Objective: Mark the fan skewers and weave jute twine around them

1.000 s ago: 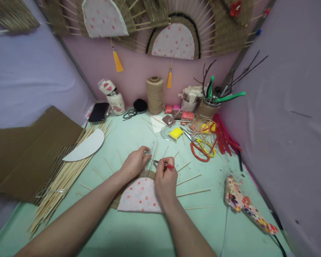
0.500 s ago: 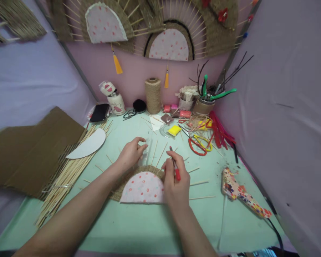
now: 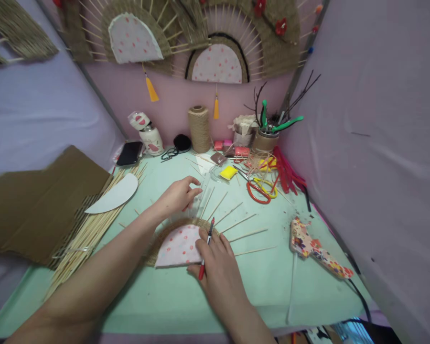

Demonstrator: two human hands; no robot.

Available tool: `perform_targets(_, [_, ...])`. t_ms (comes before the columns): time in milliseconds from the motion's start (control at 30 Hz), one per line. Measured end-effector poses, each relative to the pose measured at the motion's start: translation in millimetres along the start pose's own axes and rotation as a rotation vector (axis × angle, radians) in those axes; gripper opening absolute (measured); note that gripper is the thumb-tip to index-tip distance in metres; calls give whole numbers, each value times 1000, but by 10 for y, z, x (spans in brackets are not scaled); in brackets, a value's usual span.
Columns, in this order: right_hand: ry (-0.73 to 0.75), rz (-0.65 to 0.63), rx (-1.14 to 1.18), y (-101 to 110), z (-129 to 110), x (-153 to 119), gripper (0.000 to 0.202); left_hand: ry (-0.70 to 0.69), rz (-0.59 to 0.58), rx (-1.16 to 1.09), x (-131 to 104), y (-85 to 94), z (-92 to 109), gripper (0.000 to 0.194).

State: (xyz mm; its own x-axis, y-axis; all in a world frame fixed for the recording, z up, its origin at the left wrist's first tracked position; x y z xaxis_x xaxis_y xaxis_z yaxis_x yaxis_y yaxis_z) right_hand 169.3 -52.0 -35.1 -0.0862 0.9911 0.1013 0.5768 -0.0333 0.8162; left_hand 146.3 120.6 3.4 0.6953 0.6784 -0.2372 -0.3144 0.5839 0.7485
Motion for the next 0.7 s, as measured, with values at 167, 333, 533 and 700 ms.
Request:
perform_targets(167, [38,-7,53,65,43,51,33,62,5,-13,57,-12,-258,30])
perform_targets(333, [12,287,306,465,145,42,25,34,-48,-24,81,-28,-313,31])
perform_targets(533, [-266,466,694,577,437,224,32,30,-126,-88,72,-170,-293,32])
perform_targets(700, [-356,416,741,396,531,314,27,1,-126,-121,62,-256,-318,28])
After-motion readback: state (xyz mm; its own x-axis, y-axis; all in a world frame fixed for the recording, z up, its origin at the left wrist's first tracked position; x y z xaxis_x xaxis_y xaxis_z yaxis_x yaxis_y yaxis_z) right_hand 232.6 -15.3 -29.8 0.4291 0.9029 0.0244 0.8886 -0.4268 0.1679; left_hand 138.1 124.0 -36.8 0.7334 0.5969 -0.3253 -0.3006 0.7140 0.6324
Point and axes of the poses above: each hand's wrist, its own x-axis towards the middle knuckle, its own y-axis out of the back of the hand, z = x × y, the point moved 9 cm from there along x, towards the middle knuckle, and after that the axes turned 10 degrees about -z, right-handed, at the moved point
